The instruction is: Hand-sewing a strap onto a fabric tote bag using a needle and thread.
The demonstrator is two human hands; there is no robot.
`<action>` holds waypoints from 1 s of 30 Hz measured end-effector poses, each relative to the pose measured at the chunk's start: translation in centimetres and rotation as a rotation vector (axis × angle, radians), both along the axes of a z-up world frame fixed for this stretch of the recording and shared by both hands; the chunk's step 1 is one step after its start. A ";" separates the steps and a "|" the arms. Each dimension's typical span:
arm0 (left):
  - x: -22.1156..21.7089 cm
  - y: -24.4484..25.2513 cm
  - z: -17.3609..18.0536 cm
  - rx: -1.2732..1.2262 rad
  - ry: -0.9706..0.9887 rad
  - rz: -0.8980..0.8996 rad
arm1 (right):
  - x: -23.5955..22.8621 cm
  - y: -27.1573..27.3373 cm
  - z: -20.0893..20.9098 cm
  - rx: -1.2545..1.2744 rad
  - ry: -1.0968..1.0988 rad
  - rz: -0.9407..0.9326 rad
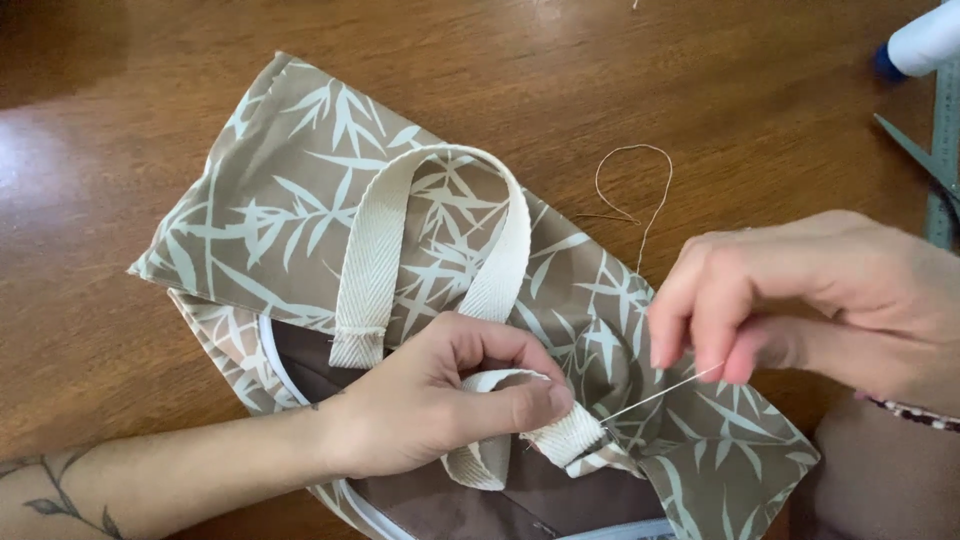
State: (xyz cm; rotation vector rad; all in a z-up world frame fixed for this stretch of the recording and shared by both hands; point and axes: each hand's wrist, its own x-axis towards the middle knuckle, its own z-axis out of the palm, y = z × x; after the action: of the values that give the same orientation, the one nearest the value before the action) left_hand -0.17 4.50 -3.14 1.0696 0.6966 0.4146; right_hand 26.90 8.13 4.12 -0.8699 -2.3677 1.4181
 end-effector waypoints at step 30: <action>0.0 -1.2 0.1 -0.191 -0.201 0.069 | -3.5 -0.7 -1.7 -0.410 0.478 -0.310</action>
State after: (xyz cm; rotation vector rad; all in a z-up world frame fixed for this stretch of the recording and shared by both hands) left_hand -0.18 3.35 -3.01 0.8130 0.5824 0.4977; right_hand 23.41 7.40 2.46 -0.8264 -1.5516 1.7628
